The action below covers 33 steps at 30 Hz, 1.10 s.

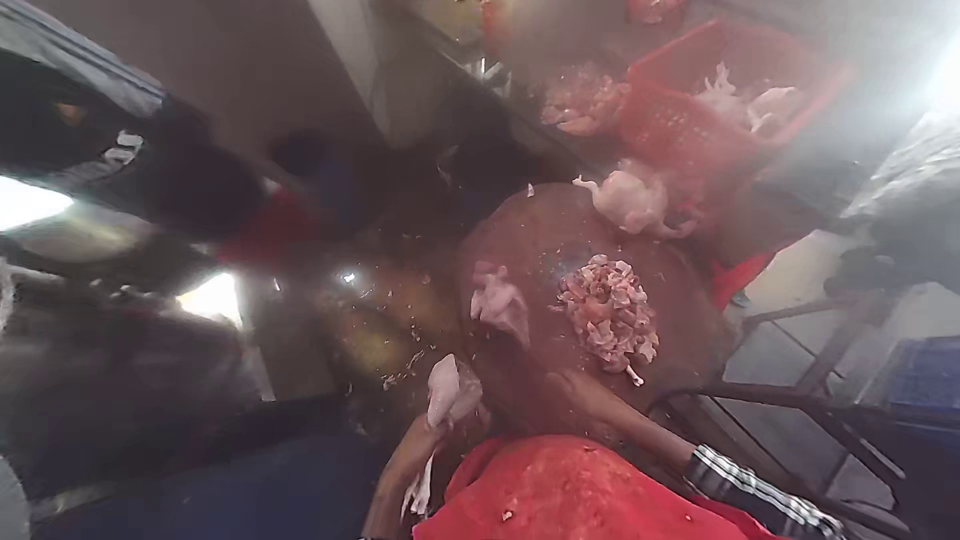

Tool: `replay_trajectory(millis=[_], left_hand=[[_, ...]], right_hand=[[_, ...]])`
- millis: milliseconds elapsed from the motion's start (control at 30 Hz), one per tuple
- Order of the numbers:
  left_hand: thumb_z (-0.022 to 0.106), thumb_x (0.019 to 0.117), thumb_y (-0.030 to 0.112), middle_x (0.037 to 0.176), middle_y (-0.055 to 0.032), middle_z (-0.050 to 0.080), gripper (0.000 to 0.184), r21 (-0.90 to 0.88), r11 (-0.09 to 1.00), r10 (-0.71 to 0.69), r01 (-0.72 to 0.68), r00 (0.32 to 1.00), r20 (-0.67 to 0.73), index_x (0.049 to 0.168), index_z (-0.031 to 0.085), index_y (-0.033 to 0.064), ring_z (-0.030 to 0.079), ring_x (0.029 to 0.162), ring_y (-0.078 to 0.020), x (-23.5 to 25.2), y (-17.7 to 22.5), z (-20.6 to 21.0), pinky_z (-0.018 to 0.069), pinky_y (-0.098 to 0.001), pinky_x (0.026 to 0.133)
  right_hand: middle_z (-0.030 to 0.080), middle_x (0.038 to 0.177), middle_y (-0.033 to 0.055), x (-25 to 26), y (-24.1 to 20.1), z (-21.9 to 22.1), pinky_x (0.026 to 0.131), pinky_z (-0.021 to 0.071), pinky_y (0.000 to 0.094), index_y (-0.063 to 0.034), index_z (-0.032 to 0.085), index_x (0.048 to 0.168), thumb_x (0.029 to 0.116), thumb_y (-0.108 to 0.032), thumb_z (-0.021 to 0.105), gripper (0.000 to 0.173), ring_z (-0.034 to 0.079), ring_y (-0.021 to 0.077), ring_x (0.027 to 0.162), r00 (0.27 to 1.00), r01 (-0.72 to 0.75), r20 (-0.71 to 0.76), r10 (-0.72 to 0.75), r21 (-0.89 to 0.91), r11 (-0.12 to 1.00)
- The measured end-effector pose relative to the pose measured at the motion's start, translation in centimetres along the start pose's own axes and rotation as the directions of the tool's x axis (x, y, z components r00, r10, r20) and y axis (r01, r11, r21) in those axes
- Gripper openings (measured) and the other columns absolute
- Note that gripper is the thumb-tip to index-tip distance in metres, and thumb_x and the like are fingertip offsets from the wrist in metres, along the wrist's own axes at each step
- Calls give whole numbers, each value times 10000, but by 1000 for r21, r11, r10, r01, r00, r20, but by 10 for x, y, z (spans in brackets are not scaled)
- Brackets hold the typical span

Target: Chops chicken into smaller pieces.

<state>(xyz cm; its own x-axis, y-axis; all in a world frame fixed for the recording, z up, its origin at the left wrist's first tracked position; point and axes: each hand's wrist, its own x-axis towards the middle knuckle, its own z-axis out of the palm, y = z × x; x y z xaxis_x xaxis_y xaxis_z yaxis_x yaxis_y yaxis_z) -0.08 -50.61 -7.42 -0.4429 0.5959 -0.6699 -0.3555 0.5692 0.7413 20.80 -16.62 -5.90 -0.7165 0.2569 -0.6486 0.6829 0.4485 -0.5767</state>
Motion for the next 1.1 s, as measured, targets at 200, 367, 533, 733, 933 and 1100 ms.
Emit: replay_trajectory(millis=[200, 367, 533, 733, 933, 1100], left_hand=[[691, 911, 145, 891, -68, 703, 255, -344, 938, 24, -45, 998, -66, 1142, 649, 46, 668, 746, -151, -2, 56, 44, 588, -347, 677], [327, 1083, 283, 911, -77, 712, 353, -651, 756, 110, -62, 993, 34, 1079, 618, 83, 683, 761, -167, 46, 76, 99, 578, -333, 656], [336, 1121, 389, 698, -76, 647, 476, -561, 828, -66, 0, 993, -98, 1080, 635, 21, 606, 558, -161, 68, 44, 120, 531, -322, 508], [224, 1129, 415, 655, -57, 614, 464, -643, 757, -180, 117, 983, -32, 1086, 524, 64, 578, 476, -138, 39, 91, 142, 501, -278, 418], [352, 1114, 370, 781, -150, 693, 425, -586, 806, -152, 89, 987, -59, 1182, 566, 9, 654, 573, -230, 54, 36, 130, 552, -360, 501], [550, 1058, 252, 856, -166, 688, 424, -397, 915, -6, -68, 983, -182, 1414, 448, 45, 652, 630, -243, 61, -15, 97, 564, -386, 536]], right_hand=[[693, 1056, 179, 6, -2, -33, 920, 545, 564, -56, 633, 1271, 1089, -549, 276, 635, 684, 315, 1003, 955, 26, -298, 7, 107, 994], [558, 795, 22, -15, -58, -81, 632, 534, 376, -106, 606, 1181, 1055, -638, 231, 663, 565, 146, 659, 901, 296, -382, -204, 200, 934], [506, 734, -29, -64, -104, -102, 556, 486, 301, -110, 615, 1133, 977, -782, 278, 767, 504, 84, 607, 750, 560, -527, -399, 185, 807], [556, 758, -29, -76, -133, -68, 607, 529, 263, -54, 600, 1149, 992, -755, 267, 791, 552, 33, 653, 567, 754, -646, -511, 159, 637], [667, 1023, 165, 9, -17, 33, 839, 547, 548, -77, 621, 1241, 1066, -627, 259, 682, 668, 298, 912, 999, -16, -37, 25, 230, 973], [656, 928, 83, -26, -61, -4, 779, 578, 477, -117, 609, 1254, 1066, -611, 302, 611, 662, 216, 823, 981, 152, -154, -118, 229, 961]])
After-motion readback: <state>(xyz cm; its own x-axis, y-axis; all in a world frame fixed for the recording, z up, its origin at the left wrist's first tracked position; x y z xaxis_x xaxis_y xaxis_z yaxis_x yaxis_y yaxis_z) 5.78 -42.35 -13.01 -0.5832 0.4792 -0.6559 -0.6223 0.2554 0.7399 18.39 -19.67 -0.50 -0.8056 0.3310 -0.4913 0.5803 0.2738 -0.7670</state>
